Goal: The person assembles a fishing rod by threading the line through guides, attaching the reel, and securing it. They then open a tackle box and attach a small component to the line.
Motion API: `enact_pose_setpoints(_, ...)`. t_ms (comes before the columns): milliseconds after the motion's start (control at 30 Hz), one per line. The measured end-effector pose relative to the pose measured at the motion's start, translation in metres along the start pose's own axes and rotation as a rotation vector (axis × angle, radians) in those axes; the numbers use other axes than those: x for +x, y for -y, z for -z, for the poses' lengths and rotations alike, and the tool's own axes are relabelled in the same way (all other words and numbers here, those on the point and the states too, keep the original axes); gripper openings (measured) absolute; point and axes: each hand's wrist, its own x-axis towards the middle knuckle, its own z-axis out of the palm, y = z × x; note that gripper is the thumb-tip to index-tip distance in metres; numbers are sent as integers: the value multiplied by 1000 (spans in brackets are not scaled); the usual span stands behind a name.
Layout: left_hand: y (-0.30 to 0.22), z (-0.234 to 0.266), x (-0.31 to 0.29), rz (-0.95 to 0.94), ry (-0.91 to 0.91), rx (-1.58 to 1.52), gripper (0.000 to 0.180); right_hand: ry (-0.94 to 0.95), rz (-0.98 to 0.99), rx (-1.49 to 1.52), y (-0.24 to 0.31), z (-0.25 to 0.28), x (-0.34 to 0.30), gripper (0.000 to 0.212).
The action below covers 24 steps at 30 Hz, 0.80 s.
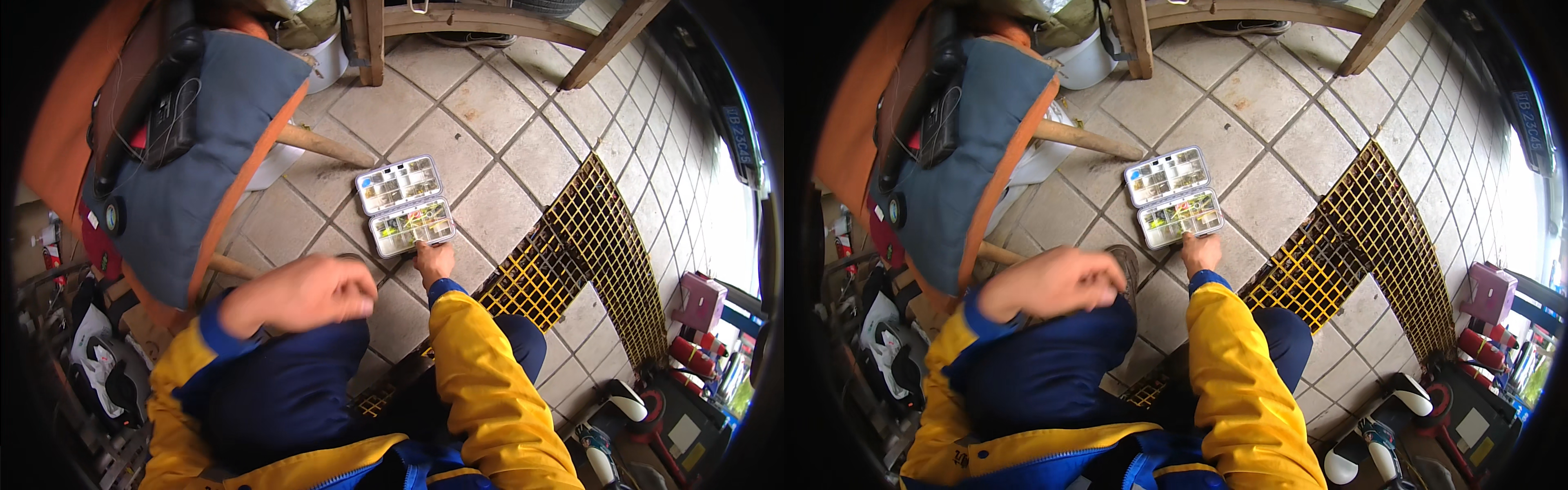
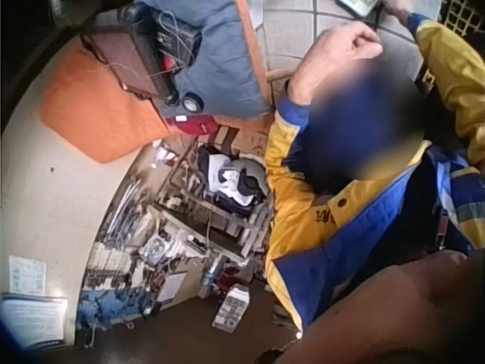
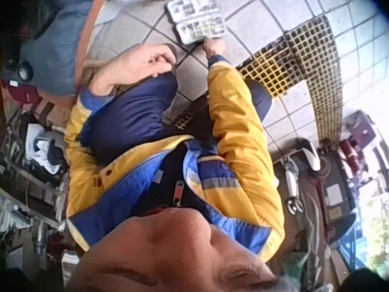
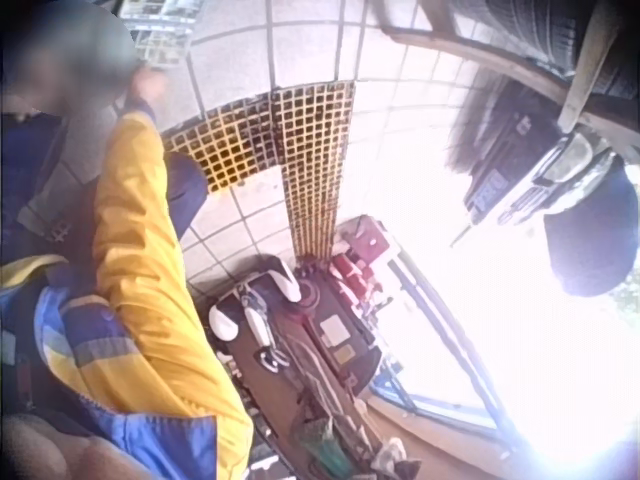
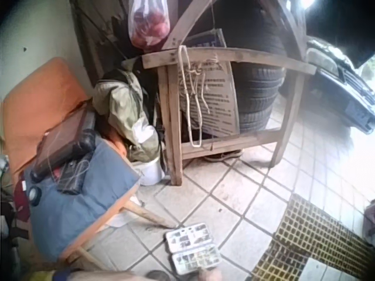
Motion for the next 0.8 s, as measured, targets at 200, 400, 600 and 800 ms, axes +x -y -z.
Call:
enact_pose_setpoints(200,-168,-30,-95,-700,168,245,31,105,30,-135,-19,-6,20,52)
enact_pose_setpoints(400,-184,-96,-108,-849,-294,265,45,-29,262,-174,-16,-9,15,34)
enact_pose_setpoints(600,-190,-142,-100,-768,-494,-121,49,27,262,-253,8,28,4,27)
enact_pose_setpoints(800,-167,-133,-94,-820,-365,116,53,-21,652,5,27,30,-5,32)
